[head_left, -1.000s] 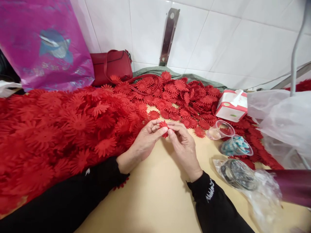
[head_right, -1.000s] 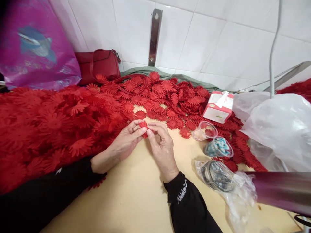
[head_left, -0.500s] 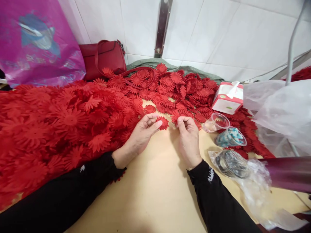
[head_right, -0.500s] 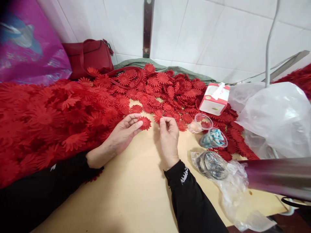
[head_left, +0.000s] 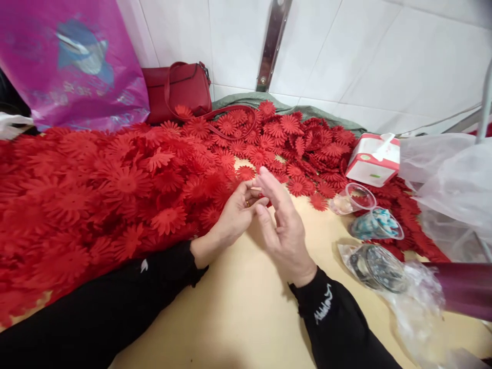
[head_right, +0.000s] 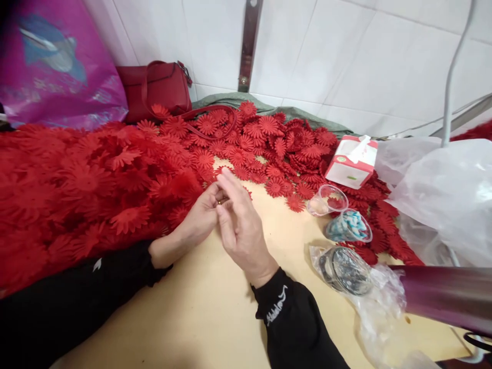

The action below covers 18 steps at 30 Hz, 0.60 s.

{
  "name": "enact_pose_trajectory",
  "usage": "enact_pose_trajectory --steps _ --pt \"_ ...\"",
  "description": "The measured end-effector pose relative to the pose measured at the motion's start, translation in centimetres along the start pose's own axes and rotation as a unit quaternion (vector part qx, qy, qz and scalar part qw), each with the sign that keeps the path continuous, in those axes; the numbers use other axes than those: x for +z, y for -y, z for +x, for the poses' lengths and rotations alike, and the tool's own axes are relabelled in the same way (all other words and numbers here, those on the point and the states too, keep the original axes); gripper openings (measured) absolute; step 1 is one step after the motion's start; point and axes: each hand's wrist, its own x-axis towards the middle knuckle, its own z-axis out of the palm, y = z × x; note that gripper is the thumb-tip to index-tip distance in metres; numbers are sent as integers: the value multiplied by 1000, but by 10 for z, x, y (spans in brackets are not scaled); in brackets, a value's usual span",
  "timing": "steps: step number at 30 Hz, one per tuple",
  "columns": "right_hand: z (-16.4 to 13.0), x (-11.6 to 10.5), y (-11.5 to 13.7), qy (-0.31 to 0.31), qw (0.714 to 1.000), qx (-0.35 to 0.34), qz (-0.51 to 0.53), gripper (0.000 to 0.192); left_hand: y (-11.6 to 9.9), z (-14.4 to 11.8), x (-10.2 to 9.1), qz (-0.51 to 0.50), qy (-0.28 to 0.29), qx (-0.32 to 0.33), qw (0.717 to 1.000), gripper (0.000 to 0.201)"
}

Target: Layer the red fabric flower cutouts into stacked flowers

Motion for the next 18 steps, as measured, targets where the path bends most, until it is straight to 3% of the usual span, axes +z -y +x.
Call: enact_pose_trajectory --steps 1,3,6,12,18 --pt "-1 1 2 4 1000 -21 -17 42 -1 0 0 -7 0 2 1000 41" --pt "-3 0 -1 -52 997 -24 -56 38 -1 0 0 -20 -11 -3 1000 42" --pt "-3 -6 -14 -135 987 43 -80 28 -2 0 0 -31 -22 -14 999 39" --pt "-3 -3 -19 -68 969 207 120 21 -4 2 -2 -71 -19 -6 997 36" --pt "-4 -2 -25 -99 954 223 176 10 -3 2 0 -93 -30 -45 994 41"
